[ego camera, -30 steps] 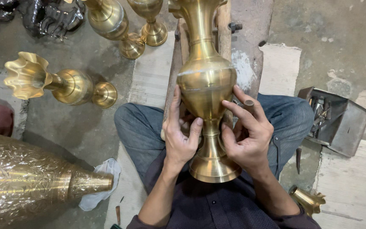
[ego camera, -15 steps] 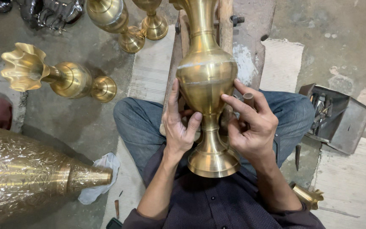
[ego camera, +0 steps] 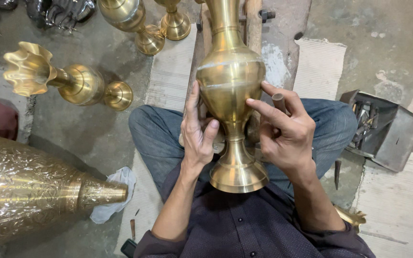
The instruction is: The person sits on the floor with a brass vase clamped in a wooden vise and scrapes the cast seam around the vase body using a hand scraper, rotating the vase as they work. They then use a spring caliper to measure the vase and resume scraping the seam.
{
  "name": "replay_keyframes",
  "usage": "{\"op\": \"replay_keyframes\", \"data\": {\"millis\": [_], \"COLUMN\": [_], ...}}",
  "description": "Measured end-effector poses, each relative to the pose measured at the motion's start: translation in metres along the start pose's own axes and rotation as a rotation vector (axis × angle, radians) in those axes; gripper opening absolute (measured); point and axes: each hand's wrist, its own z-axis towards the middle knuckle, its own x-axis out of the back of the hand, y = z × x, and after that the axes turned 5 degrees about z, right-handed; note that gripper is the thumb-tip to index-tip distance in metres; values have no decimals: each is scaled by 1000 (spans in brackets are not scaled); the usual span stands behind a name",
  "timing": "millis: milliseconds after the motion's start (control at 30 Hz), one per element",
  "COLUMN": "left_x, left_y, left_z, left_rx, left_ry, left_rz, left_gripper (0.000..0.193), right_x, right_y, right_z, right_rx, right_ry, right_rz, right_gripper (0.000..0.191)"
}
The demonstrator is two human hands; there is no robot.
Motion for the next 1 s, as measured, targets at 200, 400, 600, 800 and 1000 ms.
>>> {"op": "replay_keyframes", "data": {"millis": [200, 400, 600, 800, 1000], "left_x": [0, -1, -2, -2, -1], "left_y": [6, 6, 6, 5, 4], "left_z": [3, 5, 6, 7, 7], "left_rx": [82, 43, 79, 41, 47], "left_ry": [-7, 9, 13, 35, 16], "left_rz": [-30, -16, -3, 69, 42], "left_gripper": [90, 87, 87, 84, 81], "right_x": [1, 1, -1, -2, -3], "right_y": [-3, -5, -6, -9, -8], "right_z": [2, 3, 5, 6, 6], "right_rx": [-16, -13, -58, -70, -61], "right_ry": [-8, -9, -8, 2, 1], "right_rz": [-15, -7, 6, 16, 3], "right_gripper": [51, 50, 48, 47, 45]}}
